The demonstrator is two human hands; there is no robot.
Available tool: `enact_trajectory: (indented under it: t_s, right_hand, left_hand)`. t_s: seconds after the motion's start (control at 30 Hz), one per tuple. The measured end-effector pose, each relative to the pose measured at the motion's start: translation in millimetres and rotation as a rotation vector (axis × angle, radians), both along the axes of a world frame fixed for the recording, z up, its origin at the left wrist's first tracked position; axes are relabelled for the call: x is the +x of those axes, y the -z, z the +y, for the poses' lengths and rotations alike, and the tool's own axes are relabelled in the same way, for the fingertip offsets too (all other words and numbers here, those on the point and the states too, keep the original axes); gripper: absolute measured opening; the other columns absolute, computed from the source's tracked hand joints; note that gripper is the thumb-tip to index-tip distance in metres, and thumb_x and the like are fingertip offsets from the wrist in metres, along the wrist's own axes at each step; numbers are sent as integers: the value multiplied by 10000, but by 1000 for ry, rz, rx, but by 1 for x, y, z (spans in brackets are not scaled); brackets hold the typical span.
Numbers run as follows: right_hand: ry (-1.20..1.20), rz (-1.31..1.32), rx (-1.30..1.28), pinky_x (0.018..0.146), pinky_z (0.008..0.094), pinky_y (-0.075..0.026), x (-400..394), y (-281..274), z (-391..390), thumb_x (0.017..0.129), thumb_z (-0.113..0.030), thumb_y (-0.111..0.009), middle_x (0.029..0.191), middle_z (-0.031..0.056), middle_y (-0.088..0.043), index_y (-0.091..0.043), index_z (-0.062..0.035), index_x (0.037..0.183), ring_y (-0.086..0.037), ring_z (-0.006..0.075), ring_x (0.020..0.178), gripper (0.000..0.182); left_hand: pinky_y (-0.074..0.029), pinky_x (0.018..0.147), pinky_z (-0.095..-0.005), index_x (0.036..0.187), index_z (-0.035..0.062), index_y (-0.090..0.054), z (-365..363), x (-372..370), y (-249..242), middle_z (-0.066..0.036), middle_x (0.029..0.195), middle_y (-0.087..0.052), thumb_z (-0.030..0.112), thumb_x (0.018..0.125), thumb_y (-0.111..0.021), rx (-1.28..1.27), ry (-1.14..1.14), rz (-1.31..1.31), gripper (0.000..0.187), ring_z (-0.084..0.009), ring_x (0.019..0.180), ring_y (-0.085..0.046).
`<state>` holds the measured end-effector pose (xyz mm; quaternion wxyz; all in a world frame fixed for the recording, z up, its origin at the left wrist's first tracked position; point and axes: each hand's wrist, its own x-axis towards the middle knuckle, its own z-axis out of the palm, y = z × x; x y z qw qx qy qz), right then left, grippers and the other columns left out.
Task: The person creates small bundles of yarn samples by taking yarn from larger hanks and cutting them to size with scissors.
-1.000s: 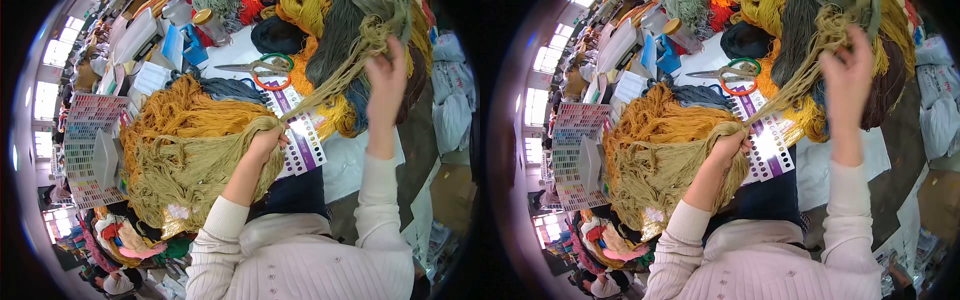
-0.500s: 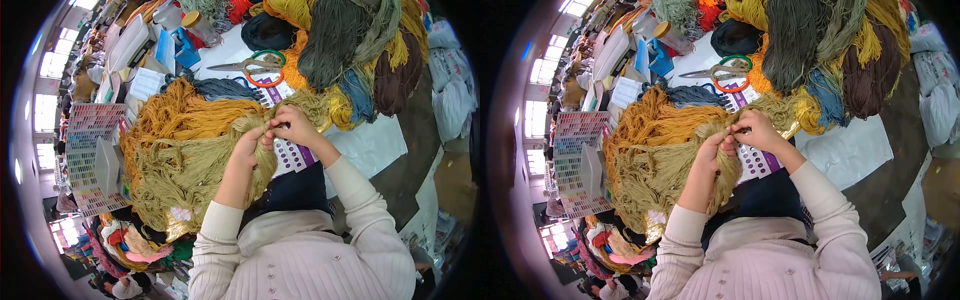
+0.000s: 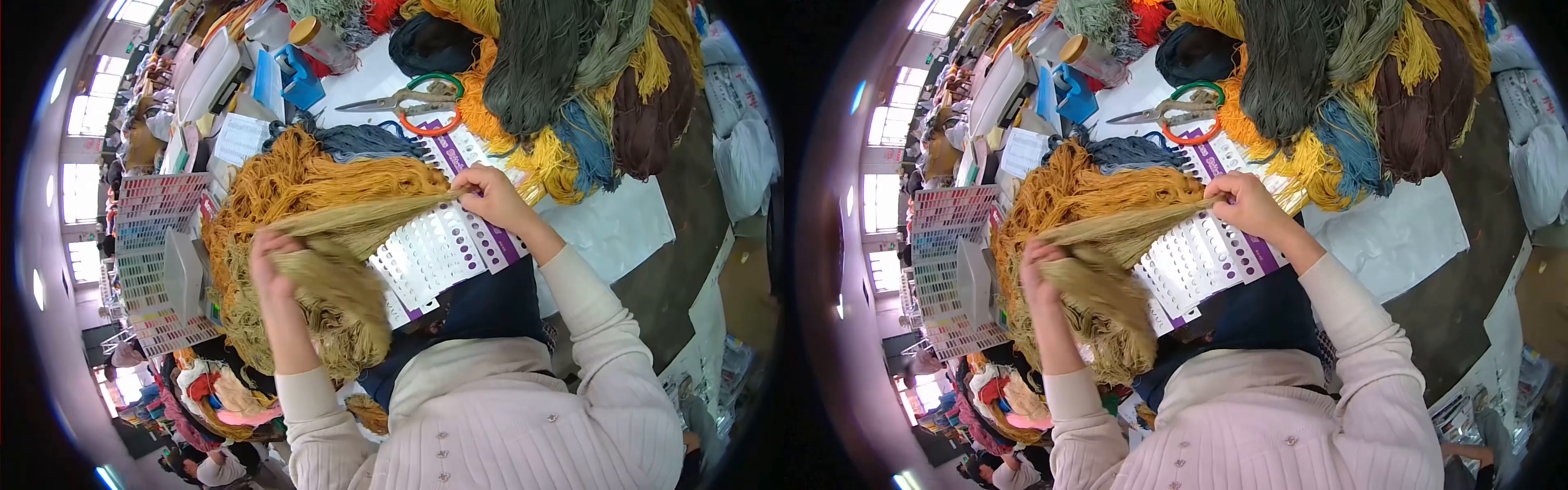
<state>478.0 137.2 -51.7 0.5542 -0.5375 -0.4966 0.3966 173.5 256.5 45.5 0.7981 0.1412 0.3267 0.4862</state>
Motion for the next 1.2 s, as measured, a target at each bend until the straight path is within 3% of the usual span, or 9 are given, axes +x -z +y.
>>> enact_trajectory:
  t_s: [0.17, 0.27, 0.3, 0.4, 0.6, 0.73, 0.9, 1.17, 1.2]
  right_hand:
    - [-21, -142, -6, 539, 274, -396, 0, -4, 3, 646, -45, -543, 633, 89, -528, -583, -9, 745, -495, 157, 558, 113]
    - [4, -321, 214, 556, 265, -404, -3, 6, 6, 675, -60, -555, 652, 89, -556, -592, -11, 781, -513, 148, 584, 123]
    - [9, -309, 265, 561, 261, -407, -4, 9, 9, 680, -61, -556, 658, 90, -563, -592, -11, 785, -519, 146, 590, 122]
    - [-1, -1, 83, 577, 254, -414, -4, 4, 5, 689, -57, -552, 678, 95, -576, -589, -14, 804, -533, 153, 603, 128]
    - [17, -81, -39, 605, 268, -408, -6, -6, 1, 645, -105, -594, 685, 83, -561, -579, -36, 818, -532, 169, 620, 187]
    - [44, -607, 123, 699, 322, -351, -11, -4, 1, 574, -149, -615, 739, 42, -528, -557, -100, 825, -505, 197, 745, 263]
    - [96, -618, 111, 718, 346, -308, -17, 3, 4, 559, -158, -599, 787, 36, -523, -546, -127, 843, -476, 220, 816, 291]
    - [44, -499, 94, 694, 326, -405, -23, -3, 5, 561, -115, -605, 817, 88, -521, -551, -50, 876, -514, 240, 769, 325]
    - [50, -509, 40, 712, 318, -407, -32, -17, 5, 559, -94, -610, 837, 95, -518, -550, -42, 885, -514, 236, 778, 336]
  left_hand:
    - [-445, 486, -204, 834, 36, -538, -6, -7, -27, -44, 659, -544, 78, 778, -526, 74, -407, 849, 71, -94, 567, -515]
    - [-458, 544, -210, 846, 76, -585, -54, 94, -34, -70, 789, -569, 39, 756, -539, 188, -62, 1271, 108, -120, 609, -544]
    - [-463, 467, -197, 835, 124, -610, -54, 92, 2, -39, 682, -589, 37, 718, -587, 723, 182, 1294, 148, -96, 558, -541]
    - [-434, 445, -197, 800, 14, -567, -70, 143, 78, -36, 621, -557, 53, 767, -551, 698, 414, 736, 54, -80, 491, -502]
    - [-362, 415, -179, 780, 8, -532, -54, 149, 46, -38, 615, -535, 52, 748, -565, 234, 713, 988, 64, -77, 460, -470]
    - [-350, 415, -165, 940, -2, -485, -42, 89, -3, -45, 704, -537, -50, 674, -496, -27, 285, 792, 271, -62, 462, -410]
    - [-321, 382, -133, 954, -10, -488, -7, -48, -36, -49, 722, -543, -17, 715, -518, -32, 213, 530, 241, -40, 454, -394]
    - [-380, 466, -184, 850, -11, -501, -56, -297, -178, -13, 666, -493, 88, 843, -391, 216, -837, 484, 148, -82, 517, -460]
    - [-370, 463, -177, 877, -12, -488, -89, -310, -199, -4, 654, -475, 91, 851, -371, 278, -506, 178, 158, -64, 517, -443]
